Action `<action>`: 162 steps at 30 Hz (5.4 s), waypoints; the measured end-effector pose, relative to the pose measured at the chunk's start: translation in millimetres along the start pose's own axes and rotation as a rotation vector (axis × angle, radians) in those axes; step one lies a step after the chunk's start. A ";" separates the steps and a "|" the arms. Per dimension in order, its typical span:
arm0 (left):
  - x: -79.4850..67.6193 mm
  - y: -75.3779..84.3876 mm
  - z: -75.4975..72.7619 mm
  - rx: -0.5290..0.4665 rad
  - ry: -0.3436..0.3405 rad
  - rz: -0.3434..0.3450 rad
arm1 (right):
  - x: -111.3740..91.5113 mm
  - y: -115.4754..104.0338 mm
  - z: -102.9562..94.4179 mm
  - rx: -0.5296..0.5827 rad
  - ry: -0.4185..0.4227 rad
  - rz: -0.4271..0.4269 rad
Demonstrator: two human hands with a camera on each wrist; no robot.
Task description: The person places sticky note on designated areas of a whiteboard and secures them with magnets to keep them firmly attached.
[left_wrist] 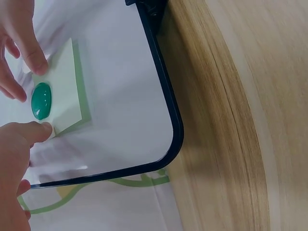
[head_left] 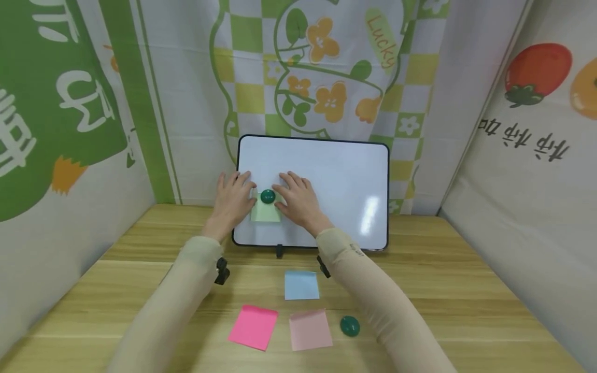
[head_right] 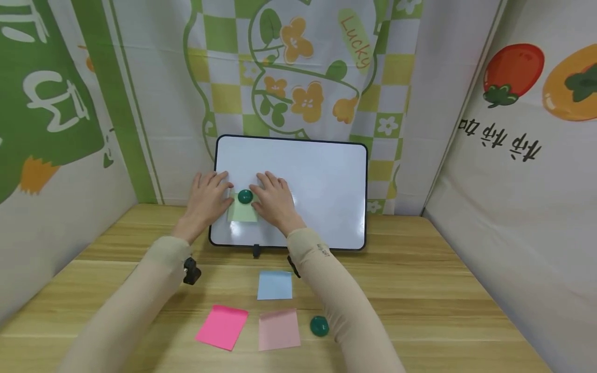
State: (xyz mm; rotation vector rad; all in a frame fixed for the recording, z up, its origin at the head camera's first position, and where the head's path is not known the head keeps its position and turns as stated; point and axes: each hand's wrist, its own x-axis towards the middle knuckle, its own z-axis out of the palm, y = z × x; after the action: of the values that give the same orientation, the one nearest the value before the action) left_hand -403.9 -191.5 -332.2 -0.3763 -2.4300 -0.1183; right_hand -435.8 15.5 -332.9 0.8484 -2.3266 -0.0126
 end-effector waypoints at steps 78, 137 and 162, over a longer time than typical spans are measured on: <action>-53.1 12.4 -0.1 -0.268 -0.251 0.034 | -87.2 32.7 -25.9 0.241 -0.197 0.000; -74.6 17.2 -19.8 -0.450 -0.432 0.114 | -147.3 43.1 -48.6 0.514 -0.244 -0.023; -79.5 12.4 -29.3 -0.656 -0.586 0.140 | -156.2 48.4 -68.3 0.748 -0.453 -0.083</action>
State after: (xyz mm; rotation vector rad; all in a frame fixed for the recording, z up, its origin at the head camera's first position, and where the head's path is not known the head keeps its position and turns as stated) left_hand -323.9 -203.9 -360.0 -0.9823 -2.8693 -0.8604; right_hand -333.5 157.9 -358.6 1.4167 -2.7434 0.7403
